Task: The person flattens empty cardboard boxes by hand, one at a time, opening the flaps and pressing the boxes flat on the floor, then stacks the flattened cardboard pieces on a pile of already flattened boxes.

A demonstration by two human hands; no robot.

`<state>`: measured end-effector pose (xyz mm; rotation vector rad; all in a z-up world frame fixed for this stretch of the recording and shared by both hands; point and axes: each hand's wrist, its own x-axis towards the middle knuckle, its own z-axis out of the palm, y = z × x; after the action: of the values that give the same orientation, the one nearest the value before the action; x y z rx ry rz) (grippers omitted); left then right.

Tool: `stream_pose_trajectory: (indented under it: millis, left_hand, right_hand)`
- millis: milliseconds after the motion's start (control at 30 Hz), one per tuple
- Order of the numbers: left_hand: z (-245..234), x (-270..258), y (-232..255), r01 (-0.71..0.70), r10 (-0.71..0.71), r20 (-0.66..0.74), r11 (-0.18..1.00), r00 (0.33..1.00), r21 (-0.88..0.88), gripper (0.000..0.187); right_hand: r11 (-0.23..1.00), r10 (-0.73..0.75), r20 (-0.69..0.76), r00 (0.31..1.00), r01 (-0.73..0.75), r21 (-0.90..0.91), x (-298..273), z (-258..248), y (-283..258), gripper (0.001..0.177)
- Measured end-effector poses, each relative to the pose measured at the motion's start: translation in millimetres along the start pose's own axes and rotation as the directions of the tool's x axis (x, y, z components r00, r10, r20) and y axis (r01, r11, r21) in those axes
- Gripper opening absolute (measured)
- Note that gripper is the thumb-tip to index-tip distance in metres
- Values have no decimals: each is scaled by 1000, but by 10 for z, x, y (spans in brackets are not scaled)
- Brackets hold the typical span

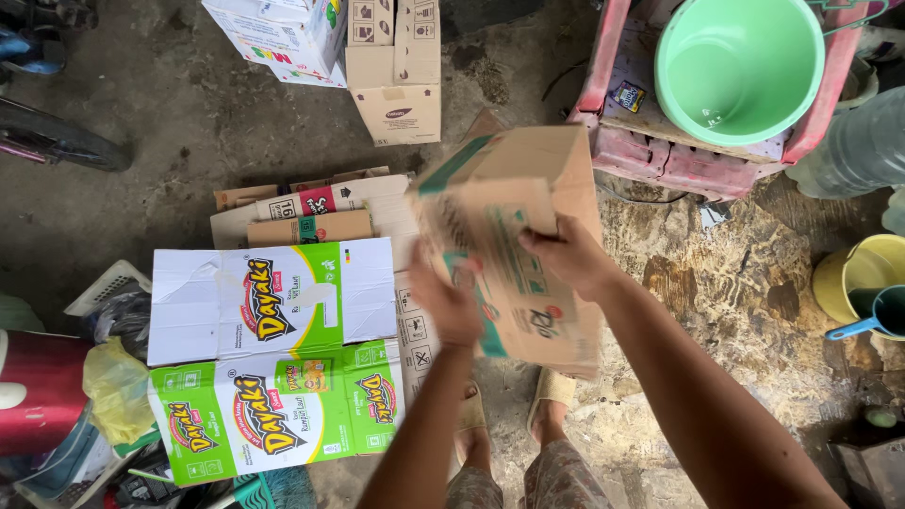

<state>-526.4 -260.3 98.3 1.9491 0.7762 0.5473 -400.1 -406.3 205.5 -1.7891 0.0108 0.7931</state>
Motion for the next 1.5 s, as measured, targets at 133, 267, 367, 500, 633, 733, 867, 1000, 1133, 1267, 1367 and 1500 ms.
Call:
stream_pose_trajectory:
  millis: [133, 267, 367, 500, 633, 733, 867, 1000, 1133, 1267, 1367, 1500]
  left_hand:
    - [-344, 741, -627, 485, -654, 25, 534, 756, -693, 83]
    - [-666, 858, -805, 531, -561, 196, 529, 804, -662, 83]
    - [-786, 861, -716, 637, -463, 441, 490, 768, -595, 85]
    - [-821, 852, -411, 616, -490, 375, 666, 787, -422, 84]
    - [-827, 754, 32, 371, -355, 230, 928, 906, -34, 120]
    - [-802, 719, 393, 400, -455, 233, 882, 859, 247, 143]
    - [-838, 670, 668, 287, -357, 275, 921, 893, 265, 147]
    - [-819, 638, 766, 111, -214, 244, 921, 946, 375, 149]
    - [-778, 543, 811, 23, -111, 141, 858, 984, 513, 140]
    - [-657, 455, 910, 64, -100, 41, 847, 994, 528, 137]
    - [-585, 417, 983, 150, -167, -12, 849, 986, 506, 135]
    - [-554, 431, 1038, 218, -217, -63, 834, 974, 507, 134]
  right_hand:
    - [1000, -32, 213, 976, 30, 9, -201, -298, -100, 29]
    - [920, -124, 229, 965, 24, 392, -283, -728, -133, 27]
    - [831, -92, 103, 990, 19, 556, -220, -900, -43, 28]
    - [834, 58, -60, 997, -16, 551, -71, -917, 133, 26]
    - [921, 150, -238, 960, -48, 387, 149, -806, 350, 21]
    - [927, 122, -335, 934, 13, 374, 274, -669, 531, 18]
    - [929, 29, -444, 896, 140, 343, 335, -560, 686, 19]
    - [924, 199, -471, 859, -4, 383, 285, -525, 640, 19]
    - [995, 56, -574, 817, 2, 99, 176, -423, 528, 38]
    - [844, -409, -686, 602, -35, -535, 161, -185, 407, 62]
    - [900, -360, -636, 683, 74, -429, 165, -60, 294, 52]
    - [741, -616, -576, 538, 146, -656, 39, 150, 112, 45]
